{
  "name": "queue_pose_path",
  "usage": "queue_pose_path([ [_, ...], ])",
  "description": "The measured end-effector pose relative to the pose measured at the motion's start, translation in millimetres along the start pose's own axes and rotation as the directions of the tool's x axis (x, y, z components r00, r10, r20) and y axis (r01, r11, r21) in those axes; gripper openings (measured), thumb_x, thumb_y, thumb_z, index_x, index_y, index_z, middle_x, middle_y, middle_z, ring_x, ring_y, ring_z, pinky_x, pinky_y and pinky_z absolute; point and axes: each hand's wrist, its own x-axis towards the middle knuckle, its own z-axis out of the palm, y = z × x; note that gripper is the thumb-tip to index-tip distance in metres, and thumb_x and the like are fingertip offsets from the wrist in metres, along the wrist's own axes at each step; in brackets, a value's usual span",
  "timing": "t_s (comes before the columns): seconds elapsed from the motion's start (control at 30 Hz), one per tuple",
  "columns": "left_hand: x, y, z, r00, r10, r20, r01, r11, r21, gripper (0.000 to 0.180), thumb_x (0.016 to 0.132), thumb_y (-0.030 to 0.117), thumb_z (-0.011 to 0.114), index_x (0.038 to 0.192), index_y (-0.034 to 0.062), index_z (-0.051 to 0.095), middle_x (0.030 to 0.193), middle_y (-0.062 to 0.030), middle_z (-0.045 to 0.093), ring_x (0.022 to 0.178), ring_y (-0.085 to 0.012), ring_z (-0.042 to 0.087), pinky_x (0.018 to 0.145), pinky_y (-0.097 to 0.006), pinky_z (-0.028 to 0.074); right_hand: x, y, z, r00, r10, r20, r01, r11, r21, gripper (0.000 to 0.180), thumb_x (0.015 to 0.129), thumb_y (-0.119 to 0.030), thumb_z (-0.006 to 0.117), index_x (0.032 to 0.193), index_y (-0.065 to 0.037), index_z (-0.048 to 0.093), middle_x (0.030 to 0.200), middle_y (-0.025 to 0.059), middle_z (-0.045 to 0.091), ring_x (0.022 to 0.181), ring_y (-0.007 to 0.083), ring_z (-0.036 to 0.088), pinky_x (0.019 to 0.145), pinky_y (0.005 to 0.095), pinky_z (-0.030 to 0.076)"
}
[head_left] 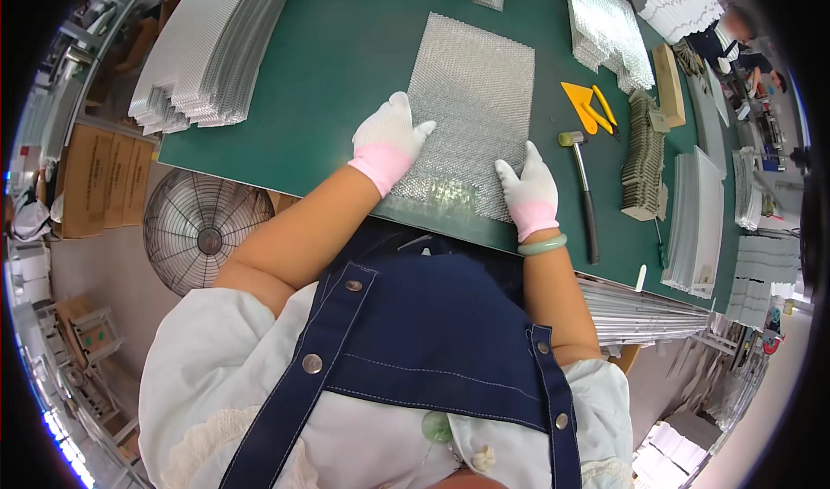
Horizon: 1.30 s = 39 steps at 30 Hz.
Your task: The person assembles a rectangular air filter by placing a mesh sheet onto a frame, inserting a small rectangular component, and securing the assembly with a handheld stapler. The person handles the components one at a time on a green workbench in a factory setting.
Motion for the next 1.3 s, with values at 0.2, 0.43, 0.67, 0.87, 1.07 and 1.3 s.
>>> queue_pose_path([
  [0.2,-3.6,-6.7,9.9,0.99,0.091,-0.104,-0.096,0.994,-0.043,0.054,0.089,0.043,0.068,0.112,-0.0029,0.053,0.104,-0.0238,0.068,0.097,-0.0412,0.067,0.084,-0.046,0.053,-6.5,1.3,4.1,0.996,-0.032,-0.083,0.031,0.999,-0.013,0.07,0.088,-0.036,0.07,0.139,0.006,0.046,0.12,0.0279,0.064,0.112,0.0406,0.062,0.096,0.0442,0.049],
  [0.43,-3.7,5.5,1.8,0.994,0.044,-0.101,-0.027,0.986,0.163,0.055,0.087,0.049,0.068,0.105,-0.0002,0.053,0.099,-0.0221,0.066,0.093,-0.0386,0.067,0.078,-0.047,0.055,-11.4,-22.5,-9.7,0.99,0.036,-0.137,-0.063,0.978,-0.199,0.066,0.087,-0.041,0.071,0.133,0.003,0.051,0.114,0.025,0.062,0.103,0.0393,0.064,0.089,0.0444,0.053],
  [0.67,-2.7,0.2,-3.8,0.993,0.113,0.02,-0.114,0.98,0.162,0.072,0.075,0.057,0.078,0.112,-0.0013,0.056,0.107,-0.0193,0.06,0.099,-0.036,0.064,0.087,-0.045,0.054,-8.5,-6.8,-1.6,0.996,-0.036,-0.087,0.024,0.99,-0.142,0.065,0.08,-0.048,0.076,0.122,-0.001,0.059,0.115,0.021,0.061,0.102,0.0355,0.064,0.088,0.0424,0.053],
  [0.87,-4.7,14.3,-22.1,0.983,0.115,0.143,-0.16,0.92,0.358,0.073,0.069,0.05,0.085,0.113,-0.0016,0.057,0.114,-0.0197,0.06,0.104,-0.0362,0.063,0.092,-0.044,0.053,-10.9,-23.5,-16.3,0.996,-0.072,-0.058,0.051,0.948,-0.313,0.056,0.077,-0.044,0.079,0.111,-0.003,0.062,0.11,0.0191,0.062,0.098,0.0352,0.064,0.087,0.043,0.053],
  [1.07,-50.3,12.0,-6.1,0.941,0.306,0.146,-0.322,0.941,0.102,0.021,0.091,0.023,0.063,0.096,0.0035,0.06,0.083,-0.0203,0.064,0.086,-0.0397,0.065,0.078,-0.05,0.052,-30.5,-8.8,5.2,0.939,-0.336,-0.068,0.326,0.937,-0.123,0.028,0.085,-0.031,0.071,0.089,-0.006,0.06,0.093,0.0179,0.064,0.081,0.0373,0.064,0.072,0.0459,0.053],
  [1.3,-107.9,-17.7,19.8,0.741,0.66,0.124,-0.645,0.649,0.404,0.063,0.088,0.039,0.064,0.126,-0.0102,0.054,0.127,-0.0274,0.053,0.11,-0.039,0.055,0.093,-0.048,0.045,-94.6,-16.9,19.8,0.901,-0.433,0.016,0.417,0.856,-0.305,0.079,0.082,-0.051,0.07,0.127,0.012,0.054,0.134,0.0322,0.052,0.126,0.0451,0.049,0.111,0.0517,0.036],
])
